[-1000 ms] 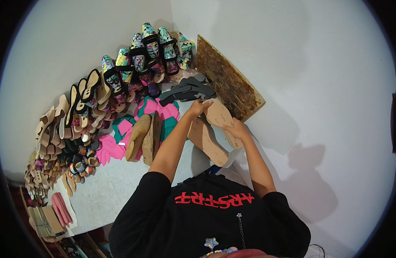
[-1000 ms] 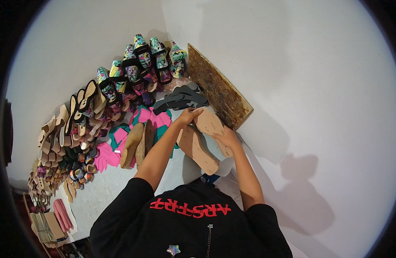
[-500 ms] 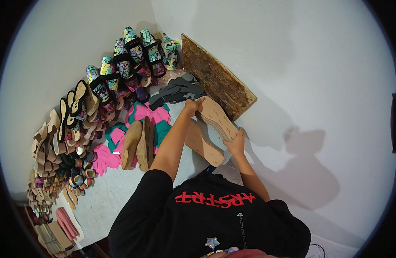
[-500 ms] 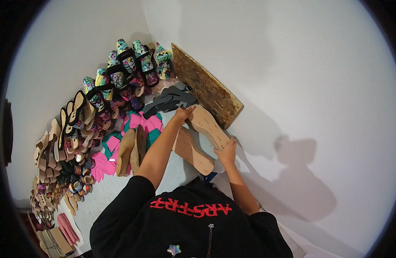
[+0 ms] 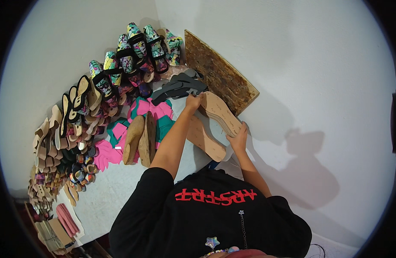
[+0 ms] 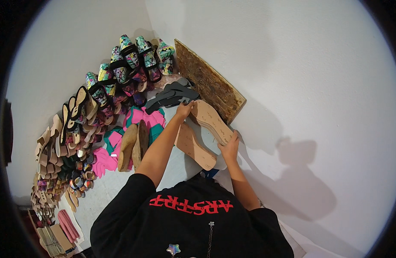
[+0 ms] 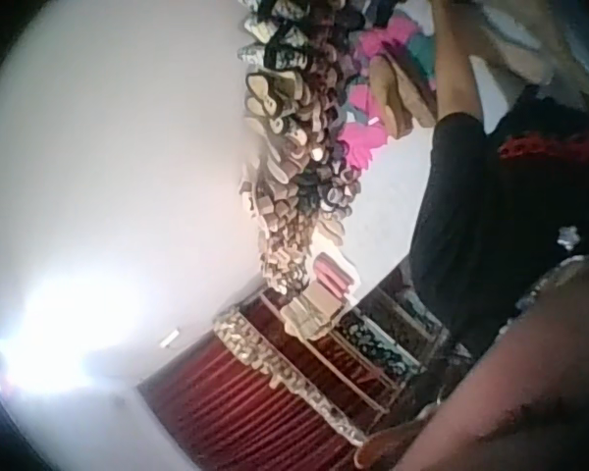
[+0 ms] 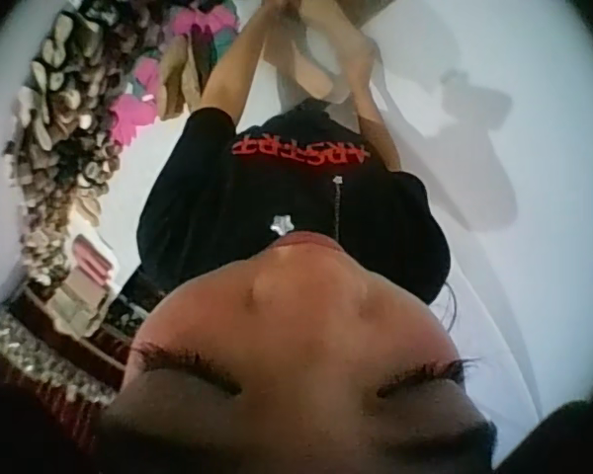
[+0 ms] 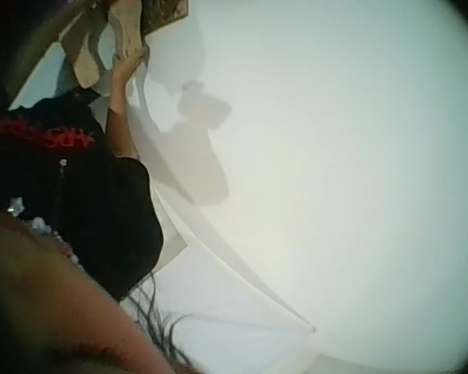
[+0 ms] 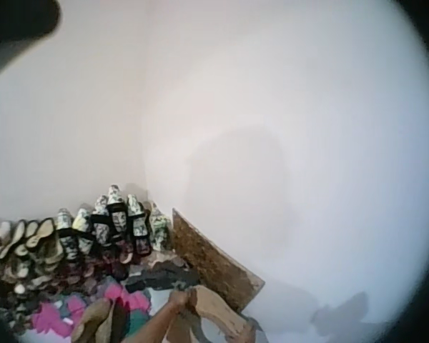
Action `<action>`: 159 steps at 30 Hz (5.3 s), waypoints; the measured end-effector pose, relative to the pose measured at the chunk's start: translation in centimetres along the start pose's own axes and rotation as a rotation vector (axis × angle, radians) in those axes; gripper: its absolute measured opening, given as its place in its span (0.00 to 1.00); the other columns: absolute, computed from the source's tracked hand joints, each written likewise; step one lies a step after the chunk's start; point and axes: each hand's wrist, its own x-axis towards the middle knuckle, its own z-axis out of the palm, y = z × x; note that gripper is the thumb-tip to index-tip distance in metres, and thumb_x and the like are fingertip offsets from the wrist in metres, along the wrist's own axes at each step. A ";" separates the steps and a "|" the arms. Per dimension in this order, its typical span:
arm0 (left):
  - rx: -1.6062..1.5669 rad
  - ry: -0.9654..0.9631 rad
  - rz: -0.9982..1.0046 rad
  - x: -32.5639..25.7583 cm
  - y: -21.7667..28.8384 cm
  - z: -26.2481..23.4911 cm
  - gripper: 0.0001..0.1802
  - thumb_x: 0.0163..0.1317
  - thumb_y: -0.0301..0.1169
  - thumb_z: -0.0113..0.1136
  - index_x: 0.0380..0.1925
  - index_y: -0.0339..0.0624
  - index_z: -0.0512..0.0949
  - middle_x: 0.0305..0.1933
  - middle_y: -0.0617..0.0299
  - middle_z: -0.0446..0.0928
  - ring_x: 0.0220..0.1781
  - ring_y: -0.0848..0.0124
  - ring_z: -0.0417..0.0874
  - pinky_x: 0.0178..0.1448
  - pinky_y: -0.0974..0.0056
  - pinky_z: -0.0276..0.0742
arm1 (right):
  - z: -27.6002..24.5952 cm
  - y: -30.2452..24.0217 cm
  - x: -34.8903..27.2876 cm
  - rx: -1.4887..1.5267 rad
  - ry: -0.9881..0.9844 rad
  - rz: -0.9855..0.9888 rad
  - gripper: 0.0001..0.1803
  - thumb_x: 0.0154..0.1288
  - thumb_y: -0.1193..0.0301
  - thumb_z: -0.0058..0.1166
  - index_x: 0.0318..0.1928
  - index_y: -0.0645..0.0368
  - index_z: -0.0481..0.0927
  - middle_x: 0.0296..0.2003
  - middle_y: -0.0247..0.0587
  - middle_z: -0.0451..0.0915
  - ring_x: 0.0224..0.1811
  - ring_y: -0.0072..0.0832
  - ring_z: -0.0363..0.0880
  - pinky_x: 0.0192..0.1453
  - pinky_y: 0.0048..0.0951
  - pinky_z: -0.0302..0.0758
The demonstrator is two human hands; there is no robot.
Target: The recorder is sorting and organizing various sandal components and soles on a workbench.
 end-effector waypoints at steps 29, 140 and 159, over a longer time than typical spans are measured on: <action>0.236 -0.265 0.036 -7.5 -3.4 -7.5 0.48 0.33 0.38 0.73 0.54 0.25 0.63 0.54 0.43 0.69 0.54 0.58 0.73 0.55 0.62 0.69 | 0.6 -3.3 -7.6 -0.039 -0.365 -0.074 0.43 0.30 0.69 0.65 0.52 0.65 0.63 0.45 0.59 0.65 0.49 0.51 0.65 0.54 0.41 0.67; 0.783 0.195 0.421 -7.3 -3.0 -17.0 0.26 0.37 0.16 0.58 0.42 0.40 0.71 0.44 0.48 0.69 0.49 0.51 0.69 0.53 0.56 0.68 | 18.2 -15.9 20.2 -0.616 -0.532 -0.529 0.18 0.61 0.75 0.42 0.52 0.63 0.63 0.51 0.54 0.62 0.57 0.48 0.59 0.57 0.45 0.62; 0.610 0.261 -0.141 0.6 0.0 -10.4 0.26 0.44 0.47 0.66 0.41 0.44 0.77 0.48 0.55 0.74 0.48 0.58 0.76 0.53 0.54 0.68 | 16.4 -17.2 21.6 -0.345 -0.496 -0.579 0.23 0.55 0.71 0.48 0.49 0.71 0.60 0.46 0.62 0.68 0.52 0.52 0.66 0.55 0.46 0.63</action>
